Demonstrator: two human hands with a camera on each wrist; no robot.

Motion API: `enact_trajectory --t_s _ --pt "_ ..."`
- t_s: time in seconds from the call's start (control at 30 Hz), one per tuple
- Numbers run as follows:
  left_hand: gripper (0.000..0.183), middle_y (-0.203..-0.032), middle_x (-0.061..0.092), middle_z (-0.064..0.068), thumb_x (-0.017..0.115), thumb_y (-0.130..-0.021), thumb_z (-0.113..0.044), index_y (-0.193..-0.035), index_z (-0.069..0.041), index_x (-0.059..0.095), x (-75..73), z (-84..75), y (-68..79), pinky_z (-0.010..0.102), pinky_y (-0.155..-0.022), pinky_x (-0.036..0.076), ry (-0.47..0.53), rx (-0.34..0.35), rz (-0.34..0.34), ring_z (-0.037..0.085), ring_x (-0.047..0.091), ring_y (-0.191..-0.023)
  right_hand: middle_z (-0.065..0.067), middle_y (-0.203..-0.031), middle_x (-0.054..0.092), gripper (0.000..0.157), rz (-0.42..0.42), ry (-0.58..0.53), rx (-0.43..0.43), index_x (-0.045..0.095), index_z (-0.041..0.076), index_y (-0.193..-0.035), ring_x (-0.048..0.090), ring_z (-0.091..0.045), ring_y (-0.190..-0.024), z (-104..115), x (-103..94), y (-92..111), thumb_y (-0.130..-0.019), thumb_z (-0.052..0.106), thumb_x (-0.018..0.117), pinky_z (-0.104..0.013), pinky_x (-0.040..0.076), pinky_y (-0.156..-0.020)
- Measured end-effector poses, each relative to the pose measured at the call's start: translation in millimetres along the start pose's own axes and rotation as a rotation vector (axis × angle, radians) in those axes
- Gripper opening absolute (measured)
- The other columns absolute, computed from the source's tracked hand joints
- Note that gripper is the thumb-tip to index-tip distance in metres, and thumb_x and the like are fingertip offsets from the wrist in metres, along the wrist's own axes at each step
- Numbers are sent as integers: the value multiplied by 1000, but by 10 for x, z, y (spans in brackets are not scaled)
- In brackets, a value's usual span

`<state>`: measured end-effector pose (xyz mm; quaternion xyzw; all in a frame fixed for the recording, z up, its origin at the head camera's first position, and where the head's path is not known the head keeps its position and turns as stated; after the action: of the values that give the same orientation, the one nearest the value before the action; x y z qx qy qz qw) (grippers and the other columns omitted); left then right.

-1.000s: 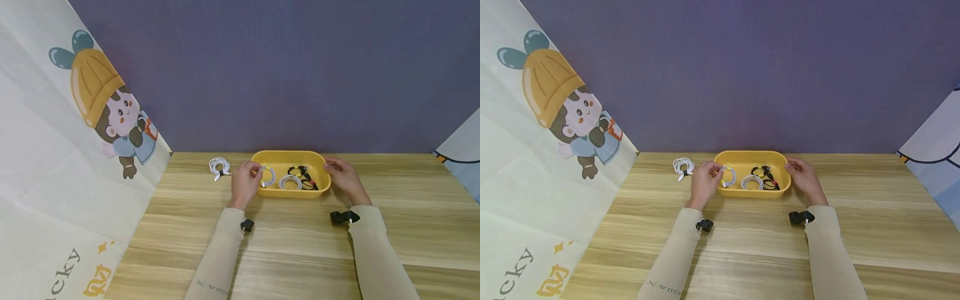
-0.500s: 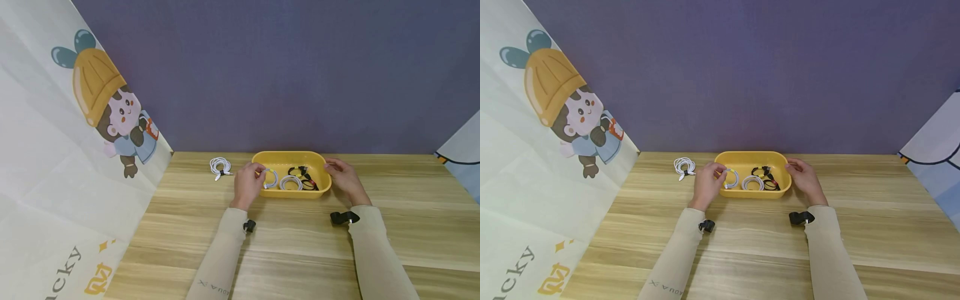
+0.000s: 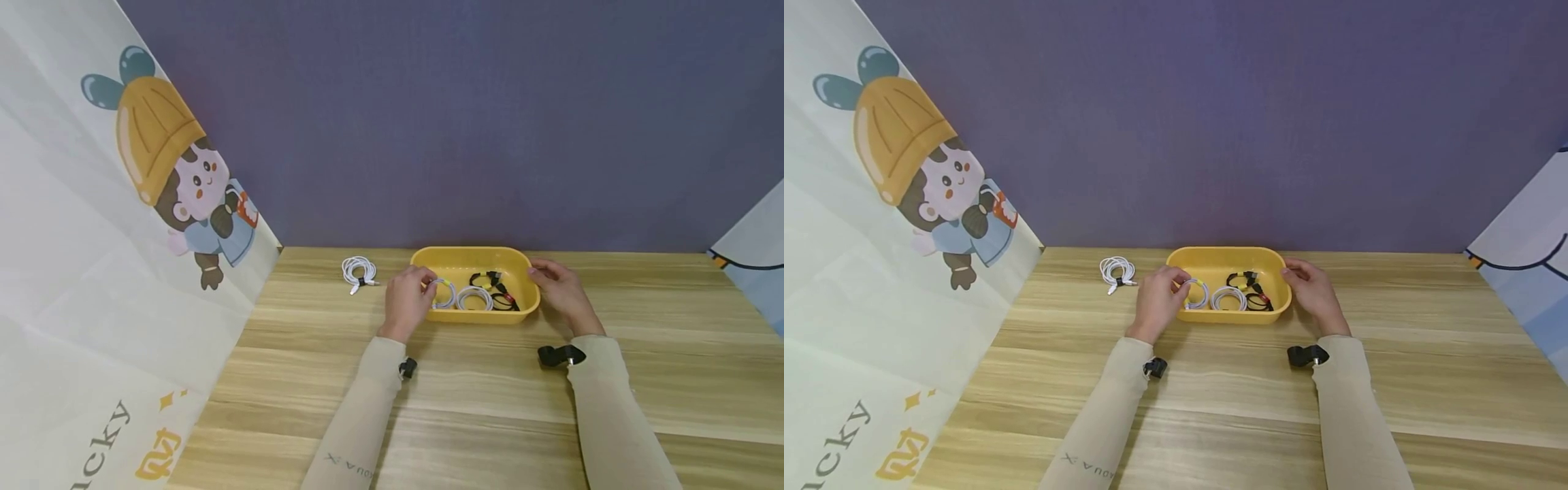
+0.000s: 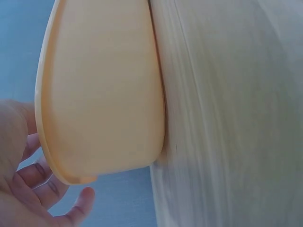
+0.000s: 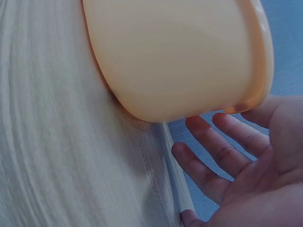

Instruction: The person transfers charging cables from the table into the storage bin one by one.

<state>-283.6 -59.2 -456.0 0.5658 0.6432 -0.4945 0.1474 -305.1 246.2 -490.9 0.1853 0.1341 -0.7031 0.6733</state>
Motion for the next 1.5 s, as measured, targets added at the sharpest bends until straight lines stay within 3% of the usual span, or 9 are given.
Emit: enact_trajectory --t_s 0.13,0.27,0.5,0.77,1.2,1.5 --pt "5 -89 74 -1 77 -92 -18 -95 -15 79 17 17 -9 32 -73 53 -30 3 17 13 68 -74 -25 -146 52 60 4 14 4 48 0 -149 51 -34 -129 -1 6 -3 -107 43 47 -36 46 -101" --pt "6 -90 75 -2 76 -92 -19 -96 -16 79 37 24 -19 32 -75 54 -70 27 35 14 69 -77 -27 -149 49 60 4 10 7 48 -2 -149 46 -40 -136 -5 7 -2 -108 42 47 -51 40 -109" --pt "4 -89 75 -1 77 -91 -18 -94 -16 78 49 15 -34 36 -81 55 -123 59 57 15 70 -78 -26 -147 51 61 7 31 2 50 -1 -147 48 -37 -133 -4 -9 3 -107 45 48 -35 42 -98" --pt "5 -89 76 -4 78 -90 -20 -94 -19 79 85 -16 -69 39 -86 54 -218 92 100 13 70 -80 -27 -149 48 64 22 10 15 48 -1 -149 45 -40 -135 -4 -8 3 -106 48 47 -54 39 -109" --pt "7 -96 77 -6 77 -91 -22 -97 -22 80 92 -57 -175 42 -89 52 -352 75 229 17 72 -90 -27 -153 45 67 42 -4 26 45 0 -151 42 -43 -140 -17 -18 -10 -106 50 47 -59 35 -114" --pt "16 -96 79 -8 75 -86 -14 -92 -26 82 150 -90 -240 42 -86 53 -435 89 303 16 73 -89 -26 -152 45 66 40 -8 24 46 0 -150 41 -43 -140 -25 -16 -13 -106 49 47 -59 35 -114"
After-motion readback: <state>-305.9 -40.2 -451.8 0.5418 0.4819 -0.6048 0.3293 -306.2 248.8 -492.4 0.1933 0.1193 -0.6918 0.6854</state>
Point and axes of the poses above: each hand's wrist, its own y-axis away from the middle knuckle, its own x-axis out of the palm, z = x × y, the point moved 3 cm from there along -y, towards the middle knuckle
